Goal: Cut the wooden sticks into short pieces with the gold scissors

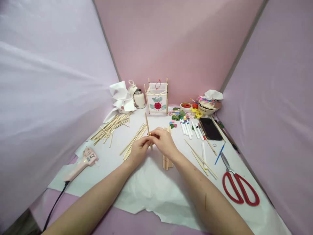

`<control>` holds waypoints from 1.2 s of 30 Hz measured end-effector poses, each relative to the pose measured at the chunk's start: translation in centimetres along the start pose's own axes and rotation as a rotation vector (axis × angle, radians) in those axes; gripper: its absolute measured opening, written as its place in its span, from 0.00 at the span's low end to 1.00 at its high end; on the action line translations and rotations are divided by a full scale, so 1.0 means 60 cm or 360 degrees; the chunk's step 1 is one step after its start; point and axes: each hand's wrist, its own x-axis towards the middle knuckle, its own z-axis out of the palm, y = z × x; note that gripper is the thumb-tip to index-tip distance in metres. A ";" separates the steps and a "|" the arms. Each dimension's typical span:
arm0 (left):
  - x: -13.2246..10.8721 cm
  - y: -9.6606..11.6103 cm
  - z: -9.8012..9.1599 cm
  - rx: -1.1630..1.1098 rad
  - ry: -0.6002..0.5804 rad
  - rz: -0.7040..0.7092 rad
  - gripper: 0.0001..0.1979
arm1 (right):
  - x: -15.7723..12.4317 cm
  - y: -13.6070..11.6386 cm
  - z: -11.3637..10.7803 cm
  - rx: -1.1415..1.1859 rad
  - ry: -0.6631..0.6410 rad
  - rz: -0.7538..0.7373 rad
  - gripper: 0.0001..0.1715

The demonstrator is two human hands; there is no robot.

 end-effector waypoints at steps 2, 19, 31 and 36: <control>0.000 0.000 -0.001 0.0019 0.0029 -0.0022 0.10 | -0.001 0.002 0.004 0.0062 0.0041 0.0043 0.05; 0.007 0.001 -0.004 -0.0038 -0.0127 0.0012 0.08 | -0.003 -0.016 0.009 -0.0009 0.0121 -0.0003 0.06; 0.004 0.006 -0.011 -0.0168 -0.0141 0.0004 0.10 | -0.033 -0.022 0.025 0.0066 0.0346 0.0119 0.15; 0.003 -0.003 -0.007 -0.0427 -0.0143 -0.0110 0.09 | -0.122 -0.042 -0.007 -0.0073 0.0451 0.0248 0.08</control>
